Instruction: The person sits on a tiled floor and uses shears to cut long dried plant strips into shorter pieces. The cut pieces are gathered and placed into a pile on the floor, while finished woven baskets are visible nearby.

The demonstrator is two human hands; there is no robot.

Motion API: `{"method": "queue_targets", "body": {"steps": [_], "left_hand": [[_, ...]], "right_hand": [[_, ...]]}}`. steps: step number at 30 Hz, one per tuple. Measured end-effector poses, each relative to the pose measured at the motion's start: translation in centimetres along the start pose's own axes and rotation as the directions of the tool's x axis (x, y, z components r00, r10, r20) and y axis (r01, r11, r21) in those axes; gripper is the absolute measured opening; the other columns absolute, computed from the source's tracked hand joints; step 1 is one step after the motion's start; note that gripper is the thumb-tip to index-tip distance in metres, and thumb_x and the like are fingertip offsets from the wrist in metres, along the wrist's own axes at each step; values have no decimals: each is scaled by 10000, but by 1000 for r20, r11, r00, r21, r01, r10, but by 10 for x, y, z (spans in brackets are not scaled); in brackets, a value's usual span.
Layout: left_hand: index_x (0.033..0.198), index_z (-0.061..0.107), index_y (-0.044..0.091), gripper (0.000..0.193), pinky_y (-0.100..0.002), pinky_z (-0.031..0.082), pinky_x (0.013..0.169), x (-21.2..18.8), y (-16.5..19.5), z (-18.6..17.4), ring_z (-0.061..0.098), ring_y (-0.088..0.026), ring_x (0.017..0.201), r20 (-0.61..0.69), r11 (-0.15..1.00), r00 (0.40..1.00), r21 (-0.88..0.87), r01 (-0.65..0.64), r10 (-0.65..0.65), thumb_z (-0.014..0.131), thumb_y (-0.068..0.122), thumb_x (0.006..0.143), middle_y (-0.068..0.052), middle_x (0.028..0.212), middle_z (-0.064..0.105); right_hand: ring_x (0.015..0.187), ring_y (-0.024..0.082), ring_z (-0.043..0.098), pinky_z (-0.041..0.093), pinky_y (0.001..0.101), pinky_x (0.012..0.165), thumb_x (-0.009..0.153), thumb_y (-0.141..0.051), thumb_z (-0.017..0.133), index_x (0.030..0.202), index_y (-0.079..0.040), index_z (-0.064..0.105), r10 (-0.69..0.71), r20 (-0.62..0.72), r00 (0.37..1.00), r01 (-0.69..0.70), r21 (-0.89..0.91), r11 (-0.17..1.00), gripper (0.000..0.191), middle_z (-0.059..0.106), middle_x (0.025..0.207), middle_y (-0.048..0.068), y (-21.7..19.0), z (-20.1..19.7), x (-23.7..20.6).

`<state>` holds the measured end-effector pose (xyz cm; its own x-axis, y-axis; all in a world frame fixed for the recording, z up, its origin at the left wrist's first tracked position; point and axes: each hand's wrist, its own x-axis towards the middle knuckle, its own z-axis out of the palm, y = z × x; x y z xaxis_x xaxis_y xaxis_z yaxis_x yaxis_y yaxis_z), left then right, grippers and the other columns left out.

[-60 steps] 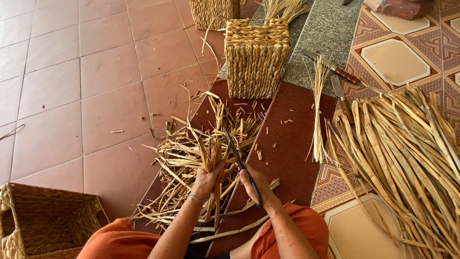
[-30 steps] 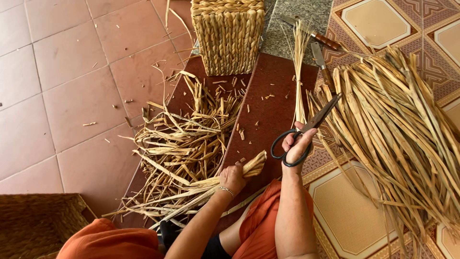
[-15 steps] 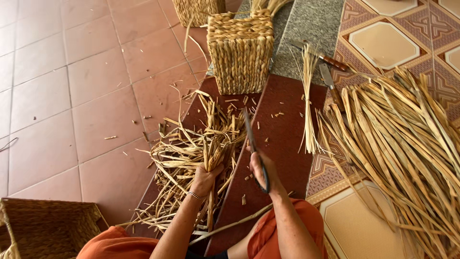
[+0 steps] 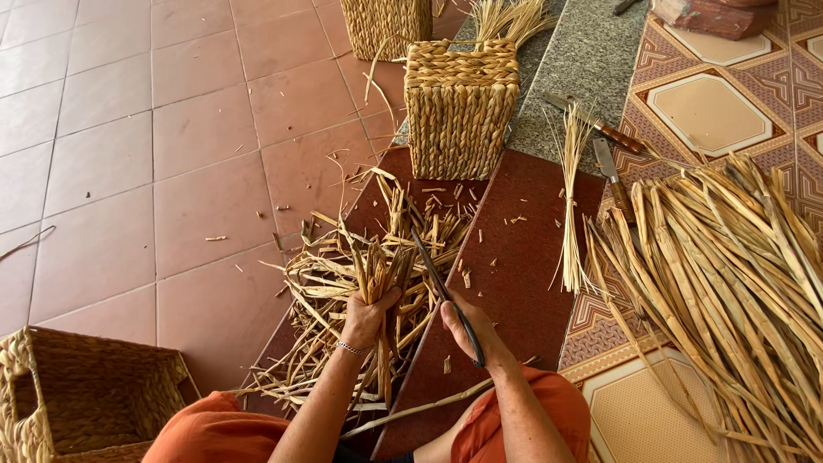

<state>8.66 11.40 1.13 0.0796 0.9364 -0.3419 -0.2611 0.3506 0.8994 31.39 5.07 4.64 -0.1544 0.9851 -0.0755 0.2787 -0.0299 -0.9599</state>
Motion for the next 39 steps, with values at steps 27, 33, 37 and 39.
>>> {"method": "queue_targets", "body": {"steps": [27,33,37,39], "left_hand": [[946,752,31,153,-308,566,544,-2,-6,1,663,-162,600,165,979,986,203,-7,-27,661,144,997,-65,721,726],[893,747,61,138,-273,491,471,-2,-1,-1,593,-108,524,102,968,993,240,-77,54,691,158,974,-21,649,673],[870,742,65,159,-260,457,453,-2,3,-1,561,-94,509,62,969,997,238,-60,46,700,178,973,-7,634,649],[861,742,59,177,-254,456,460,-3,3,-1,556,-87,517,84,965,992,238,-114,96,699,176,987,-3,637,649]], "right_hand": [[485,31,421,353,253,455,1011,-637,376,1402,0,582,-74,-14,997,75,98,992,775,407,566,-76,13,8,-1],[477,44,409,342,272,454,1047,-616,345,1278,3,653,-14,-85,996,21,87,996,729,393,559,-62,9,23,-1],[490,38,429,349,263,454,1025,-677,287,1373,-38,612,-78,-83,993,84,60,995,797,408,584,-58,8,23,0],[559,40,437,379,256,483,987,-713,300,1483,-60,504,-64,-4,998,63,210,976,845,472,701,-60,9,20,-1]]}}
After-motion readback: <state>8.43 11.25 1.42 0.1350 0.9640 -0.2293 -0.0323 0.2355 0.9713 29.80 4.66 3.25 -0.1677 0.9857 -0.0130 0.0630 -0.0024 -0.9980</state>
